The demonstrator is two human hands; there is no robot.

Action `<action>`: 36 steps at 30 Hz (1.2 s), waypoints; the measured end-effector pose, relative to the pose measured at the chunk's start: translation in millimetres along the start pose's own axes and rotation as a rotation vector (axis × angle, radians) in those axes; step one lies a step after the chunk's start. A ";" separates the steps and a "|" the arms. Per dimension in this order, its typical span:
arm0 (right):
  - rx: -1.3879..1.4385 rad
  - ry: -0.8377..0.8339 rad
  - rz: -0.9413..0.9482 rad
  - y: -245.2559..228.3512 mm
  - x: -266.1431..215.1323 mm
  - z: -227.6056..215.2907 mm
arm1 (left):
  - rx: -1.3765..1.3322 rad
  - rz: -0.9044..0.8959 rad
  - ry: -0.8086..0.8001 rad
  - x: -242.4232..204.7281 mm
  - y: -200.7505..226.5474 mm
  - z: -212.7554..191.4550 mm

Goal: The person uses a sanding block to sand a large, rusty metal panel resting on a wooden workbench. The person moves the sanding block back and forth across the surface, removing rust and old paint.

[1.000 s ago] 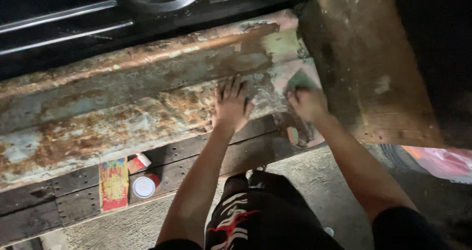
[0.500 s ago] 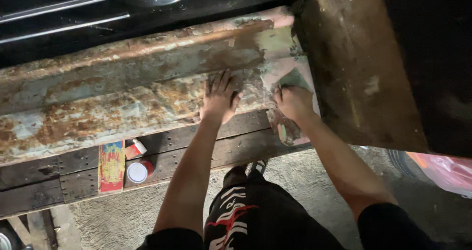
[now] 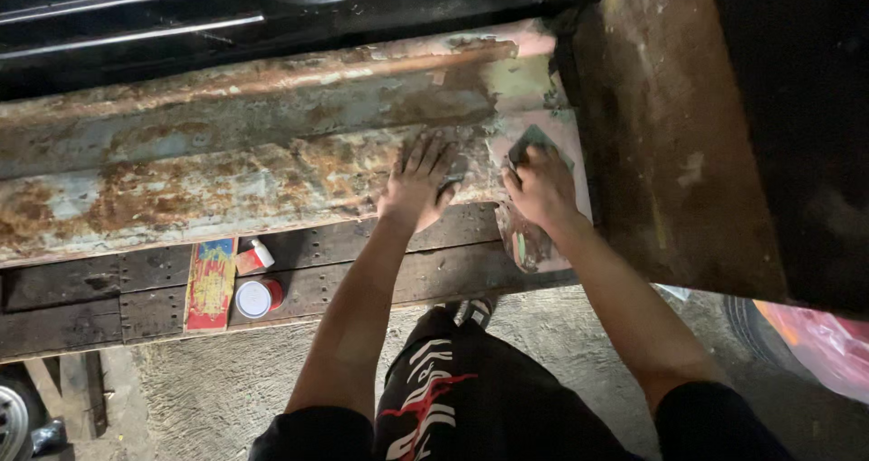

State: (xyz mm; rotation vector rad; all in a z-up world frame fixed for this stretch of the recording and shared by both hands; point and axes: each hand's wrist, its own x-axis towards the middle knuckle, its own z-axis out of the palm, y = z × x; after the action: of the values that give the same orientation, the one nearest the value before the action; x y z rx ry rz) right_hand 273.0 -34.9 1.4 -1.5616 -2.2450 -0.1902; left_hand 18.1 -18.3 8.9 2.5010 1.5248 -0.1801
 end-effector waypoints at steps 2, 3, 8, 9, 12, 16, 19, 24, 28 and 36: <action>0.068 -0.099 0.034 4.8 1.6 -1.6 | 0.012 0.005 0.031 -2.1 -0.4 -2.5; 0.100 -0.149 0.054 7.2 -4.1 -5.4 | 0.016 0.010 0.047 -2.5 0.2 -3.2; 0.311 -0.250 -0.035 4.2 -51.0 -29.1 | -0.007 0.017 0.100 -6.9 0.3 -5.0; 0.312 -0.271 -0.034 2.5 -54.9 -29.8 | -0.004 0.022 0.109 -7.5 0.7 -4.9; 0.263 -0.245 0.036 -0.1 -46.0 -17.5 | -0.041 0.008 0.074 -7.0 1.0 -4.4; 0.165 -0.095 0.135 1.2 -12.4 6.4 | -0.024 0.038 0.173 -7.6 -0.9 -4.9; 0.154 -0.140 0.140 5.2 -16.9 3.3 | -0.044 0.043 0.166 -7.0 0.2 -3.9; 0.308 -0.258 0.014 -2.7 -59.2 -34.8 | -0.063 0.040 0.164 -9.8 -1.4 -7.8; 0.192 -0.347 0.090 -7.9 -55.4 -39.4 | -0.040 0.027 0.099 -7.7 -0.9 -9.0; 0.296 -0.202 0.199 6.3 -4.8 4.7 | 0.017 0.020 0.056 -5.0 -0.6 -8.2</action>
State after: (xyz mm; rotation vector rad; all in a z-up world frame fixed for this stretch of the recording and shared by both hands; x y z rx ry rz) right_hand 279.1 -35.3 -5.5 -1.6851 -2.1228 0.3546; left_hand 15.3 -20.4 17.9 2.5544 1.5242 -0.1215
